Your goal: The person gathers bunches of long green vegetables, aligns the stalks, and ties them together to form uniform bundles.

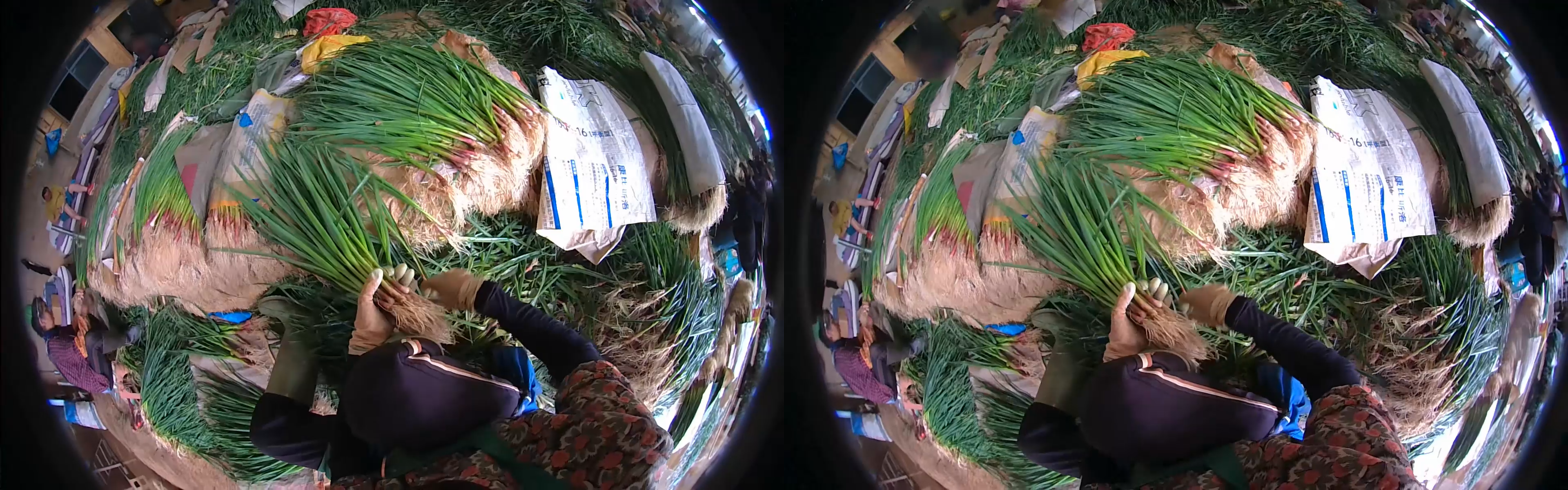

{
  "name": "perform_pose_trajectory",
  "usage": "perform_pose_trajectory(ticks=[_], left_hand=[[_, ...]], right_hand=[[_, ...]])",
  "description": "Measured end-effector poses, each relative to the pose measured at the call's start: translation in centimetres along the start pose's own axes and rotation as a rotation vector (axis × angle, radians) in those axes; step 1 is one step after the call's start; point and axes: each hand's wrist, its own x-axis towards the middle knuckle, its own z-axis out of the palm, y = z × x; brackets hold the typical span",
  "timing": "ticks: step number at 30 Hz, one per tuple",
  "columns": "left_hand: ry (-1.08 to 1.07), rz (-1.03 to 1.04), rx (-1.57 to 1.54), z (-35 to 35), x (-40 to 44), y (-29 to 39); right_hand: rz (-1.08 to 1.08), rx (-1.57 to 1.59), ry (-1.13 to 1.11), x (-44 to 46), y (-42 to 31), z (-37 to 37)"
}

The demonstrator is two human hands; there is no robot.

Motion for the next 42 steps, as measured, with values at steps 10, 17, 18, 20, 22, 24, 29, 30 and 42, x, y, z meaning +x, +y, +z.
perform_pose_trajectory(ticks=[10, 17, 18, 20, 22, 24, 29, 30, 42], left_hand=[[-0.040, 0.013, 0.034, -2.1, 0.2, 0.0], [-0.073, -0.006, -0.081, -0.7, -1.2, -0.1], [-0.078, 0.016, -0.124, -0.3, -1.5, -0.1], [-0.121, 0.104, -0.139, -0.7, -2.0, 0.4], [-0.052, 0.142, -0.167, -0.6, -2.1, 0.3], [0.024, 0.119, -0.158, 0.1, -1.8, 0.4], [0.017, 0.055, -0.168, -0.3, -1.2, 0.0], [0.019, 0.057, -0.174, -0.5, -1.4, 0.0], [-0.045, 0.005, -0.111, -2.7, -0.1, -0.5]], right_hand=[[0.154, 1.283, 0.423, 7.5, -2.2, -0.6], [0.239, 0.248, 0.201, 4.1, 1.9, -0.3], [0.388, 0.014, 0.114, 3.8, 2.0, -1.6], [0.256, -0.170, -0.348, 2.4, 4.0, -1.2], [0.158, 0.114, -0.398, 0.4, 4.5, -0.4], [0.136, -0.017, -0.130, 0.3, 4.2, -1.9], [0.322, -0.103, 0.758, 6.2, 6.9, -4.5], [0.394, -0.131, 0.589, 6.7, 6.4, -4.9], [0.412, 0.339, 0.516, 4.9, -0.1, -0.6]])
